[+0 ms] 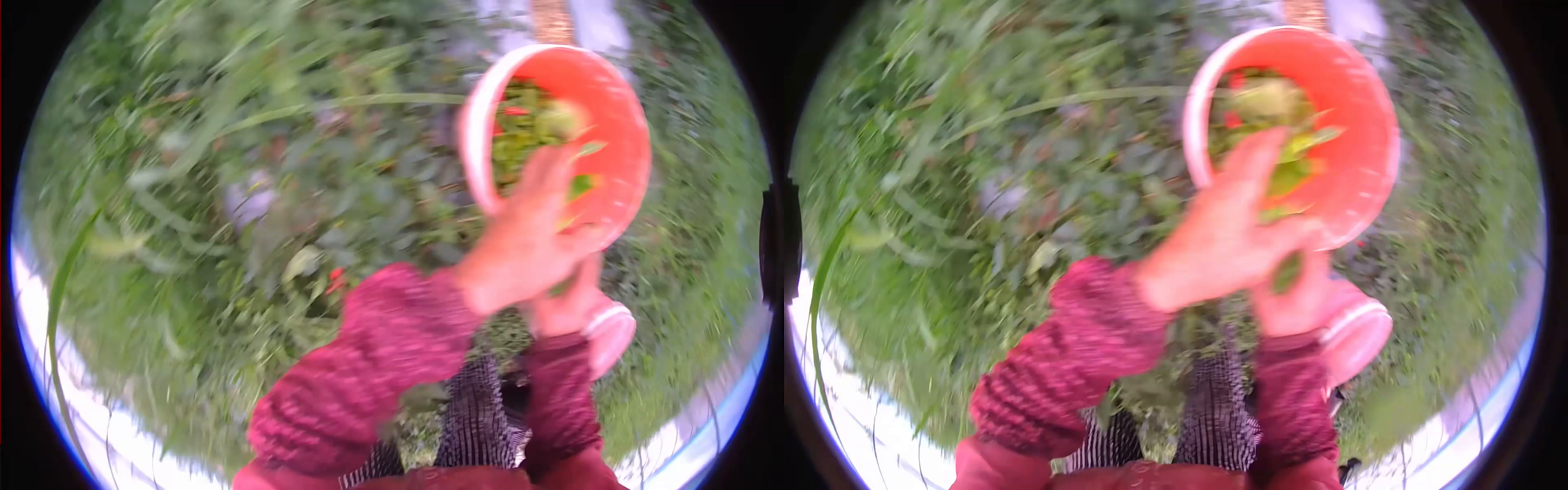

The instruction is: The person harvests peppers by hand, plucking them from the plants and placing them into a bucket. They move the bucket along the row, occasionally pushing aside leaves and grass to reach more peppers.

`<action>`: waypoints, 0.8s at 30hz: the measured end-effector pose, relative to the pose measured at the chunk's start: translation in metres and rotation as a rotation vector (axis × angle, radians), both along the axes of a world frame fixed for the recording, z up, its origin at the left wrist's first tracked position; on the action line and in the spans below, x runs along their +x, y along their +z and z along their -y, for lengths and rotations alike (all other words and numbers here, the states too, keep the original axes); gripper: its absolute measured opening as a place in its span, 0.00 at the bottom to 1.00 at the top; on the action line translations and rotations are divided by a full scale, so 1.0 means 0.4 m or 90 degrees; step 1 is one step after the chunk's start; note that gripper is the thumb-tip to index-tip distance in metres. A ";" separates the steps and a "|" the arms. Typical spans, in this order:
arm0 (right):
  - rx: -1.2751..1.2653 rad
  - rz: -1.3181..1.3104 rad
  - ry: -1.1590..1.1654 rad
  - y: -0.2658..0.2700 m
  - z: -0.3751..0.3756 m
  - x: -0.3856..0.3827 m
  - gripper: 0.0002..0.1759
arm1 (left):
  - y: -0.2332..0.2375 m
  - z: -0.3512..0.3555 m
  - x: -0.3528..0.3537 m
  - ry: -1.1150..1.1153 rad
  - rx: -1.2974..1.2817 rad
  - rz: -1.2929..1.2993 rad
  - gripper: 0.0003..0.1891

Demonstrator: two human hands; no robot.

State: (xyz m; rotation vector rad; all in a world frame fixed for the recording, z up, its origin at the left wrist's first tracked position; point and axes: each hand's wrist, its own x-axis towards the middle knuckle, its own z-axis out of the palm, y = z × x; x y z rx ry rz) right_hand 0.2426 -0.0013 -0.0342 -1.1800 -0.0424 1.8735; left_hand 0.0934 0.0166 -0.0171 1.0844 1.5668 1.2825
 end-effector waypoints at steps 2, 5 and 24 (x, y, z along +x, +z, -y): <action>0.034 0.010 -0.100 -0.024 -0.089 0.024 0.25 | -0.006 0.035 -0.044 0.040 0.020 -0.016 0.21; 0.038 -0.127 -0.024 -0.065 -0.133 0.034 0.30 | -0.055 0.169 -0.220 0.097 0.040 -0.134 0.13; 0.180 -0.108 0.783 -0.099 0.306 -0.526 0.19 | -0.398 0.989 -0.511 -0.323 -0.902 -0.389 0.37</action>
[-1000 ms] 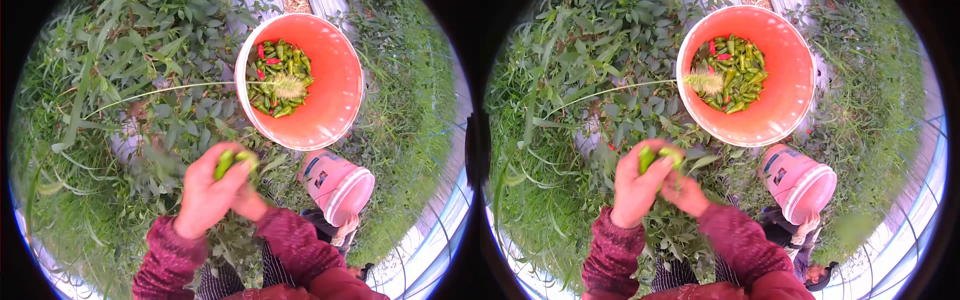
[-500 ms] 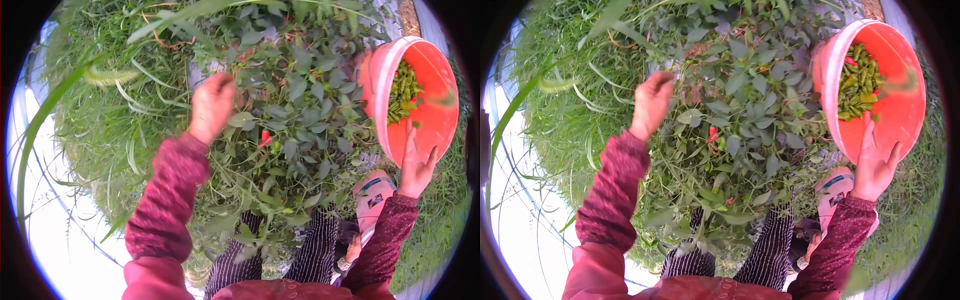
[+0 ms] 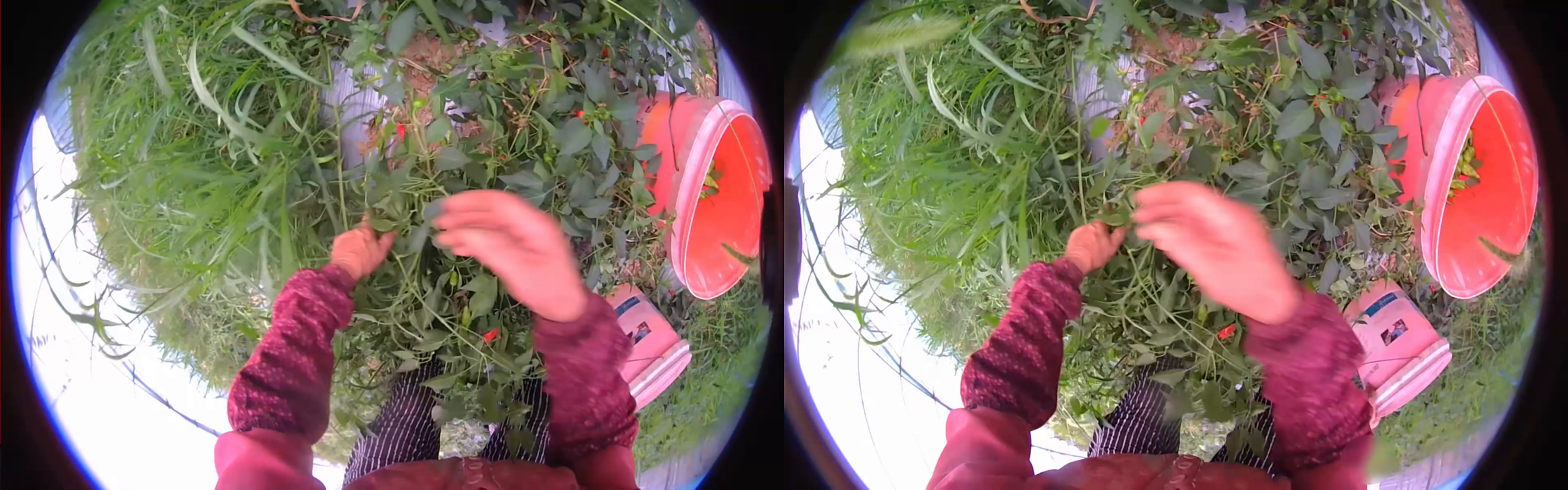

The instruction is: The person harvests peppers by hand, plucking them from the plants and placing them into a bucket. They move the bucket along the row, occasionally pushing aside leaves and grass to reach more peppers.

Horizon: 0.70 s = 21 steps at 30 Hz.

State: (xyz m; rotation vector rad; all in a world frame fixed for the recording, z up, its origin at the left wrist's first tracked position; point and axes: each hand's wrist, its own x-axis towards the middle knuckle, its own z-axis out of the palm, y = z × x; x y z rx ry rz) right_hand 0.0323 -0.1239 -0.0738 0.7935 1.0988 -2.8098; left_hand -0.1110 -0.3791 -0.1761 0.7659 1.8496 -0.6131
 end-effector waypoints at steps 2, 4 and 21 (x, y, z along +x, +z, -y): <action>0.277 -0.021 0.165 -0.075 0.120 -0.078 0.14 | 0.009 -0.018 0.051 -0.055 -0.050 0.013 0.35; 0.516 -0.034 0.238 -0.160 0.227 -0.118 0.15 | 0.009 -0.017 0.087 -0.067 -0.067 0.011 0.33; 0.667 0.051 0.519 -0.280 0.339 -0.080 0.12 | -0.120 0.021 -0.212 0.012 0.412 -0.119 0.14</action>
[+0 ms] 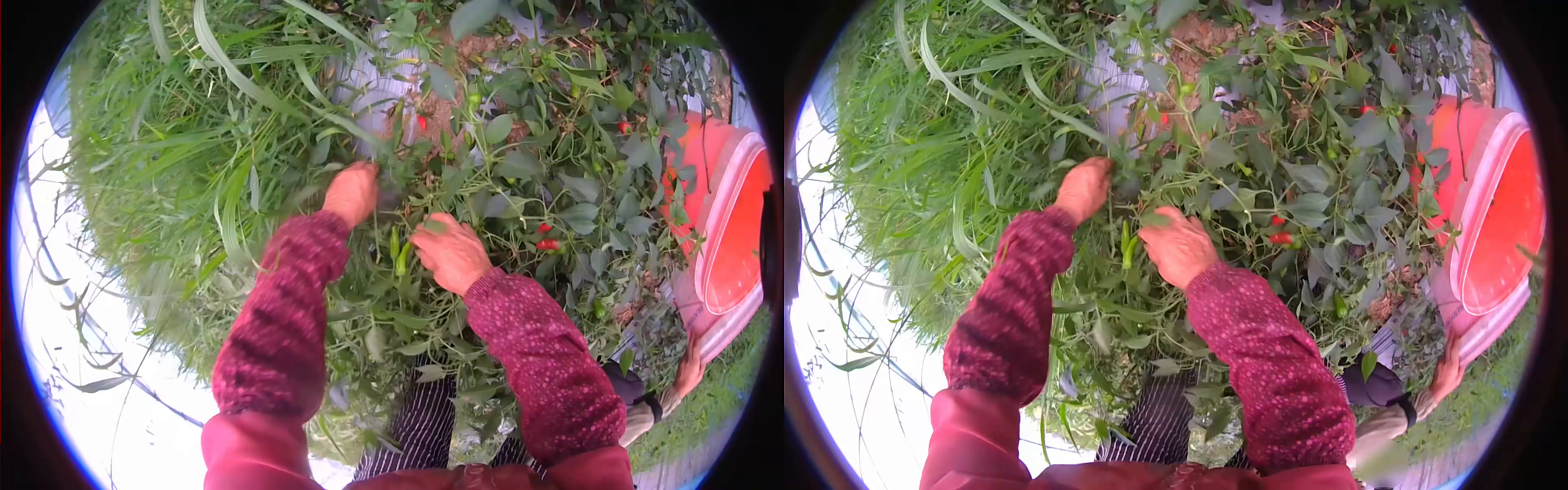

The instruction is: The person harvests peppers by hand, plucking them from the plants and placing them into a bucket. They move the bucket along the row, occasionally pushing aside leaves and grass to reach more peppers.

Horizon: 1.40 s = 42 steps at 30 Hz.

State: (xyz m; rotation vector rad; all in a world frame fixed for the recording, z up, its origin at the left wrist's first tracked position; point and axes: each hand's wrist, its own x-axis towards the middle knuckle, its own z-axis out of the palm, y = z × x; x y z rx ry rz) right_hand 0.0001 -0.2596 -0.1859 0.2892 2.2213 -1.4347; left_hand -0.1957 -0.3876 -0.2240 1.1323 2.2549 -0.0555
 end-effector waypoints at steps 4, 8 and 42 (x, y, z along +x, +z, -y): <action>-0.030 -0.077 -0.043 -0.040 -0.009 0.048 0.12 | -0.044 0.015 0.024 0.023 -0.378 0.107 0.20; -0.010 -0.086 -0.027 -0.037 -0.023 0.060 0.13 | 0.022 0.039 0.066 -0.037 -0.499 0.238 0.26; -0.113 0.083 0.377 0.120 0.109 -0.022 0.23 | 0.528 0.010 0.552 -0.185 -0.123 0.162 0.18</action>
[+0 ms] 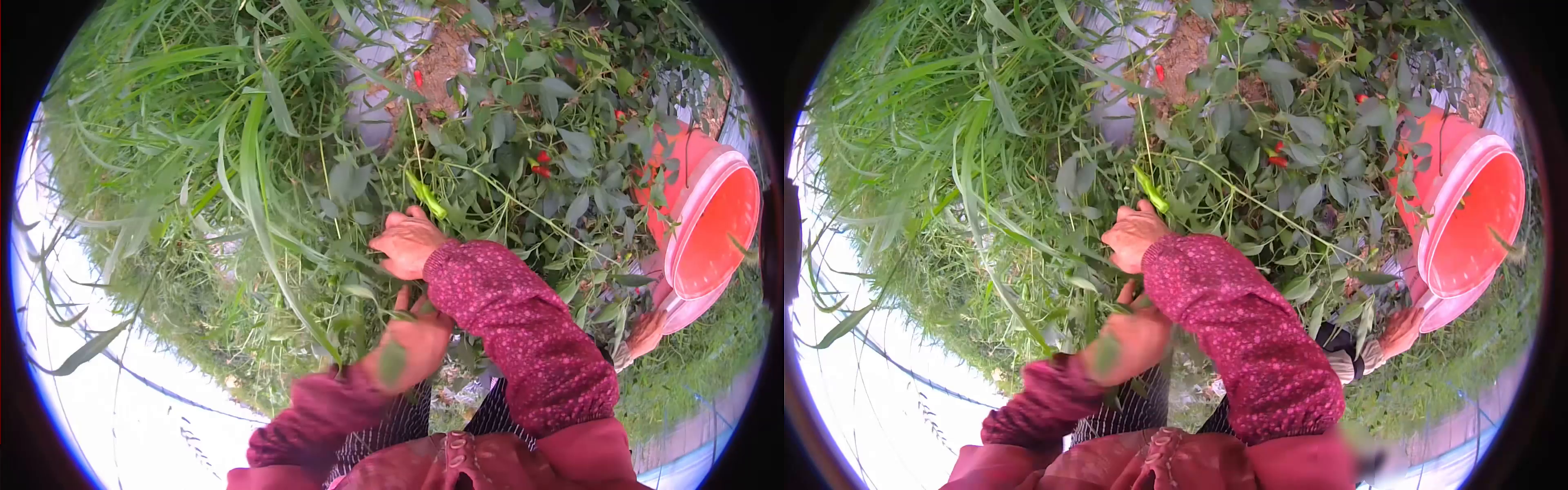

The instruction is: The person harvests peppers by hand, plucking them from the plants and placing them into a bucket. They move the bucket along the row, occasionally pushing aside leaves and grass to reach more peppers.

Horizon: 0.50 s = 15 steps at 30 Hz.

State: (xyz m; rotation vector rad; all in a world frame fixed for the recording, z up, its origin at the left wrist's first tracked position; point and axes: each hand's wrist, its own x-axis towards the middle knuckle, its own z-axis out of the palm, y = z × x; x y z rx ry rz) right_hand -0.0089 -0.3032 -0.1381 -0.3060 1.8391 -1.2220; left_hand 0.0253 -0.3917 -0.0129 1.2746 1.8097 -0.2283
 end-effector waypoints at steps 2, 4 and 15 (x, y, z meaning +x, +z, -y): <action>-0.014 -0.056 -0.037 0.001 -0.008 0.018 0.21 | 0.045 0.017 -0.167 0.449 -0.007 0.448 0.14; 0.001 -0.070 -0.061 -0.004 0.003 0.043 0.20 | -0.006 0.021 -0.283 0.571 0.020 0.326 0.10; -0.005 -0.051 -0.168 -0.009 0.014 0.072 0.15 | -0.174 0.116 -0.418 -0.081 -0.344 -0.089 0.25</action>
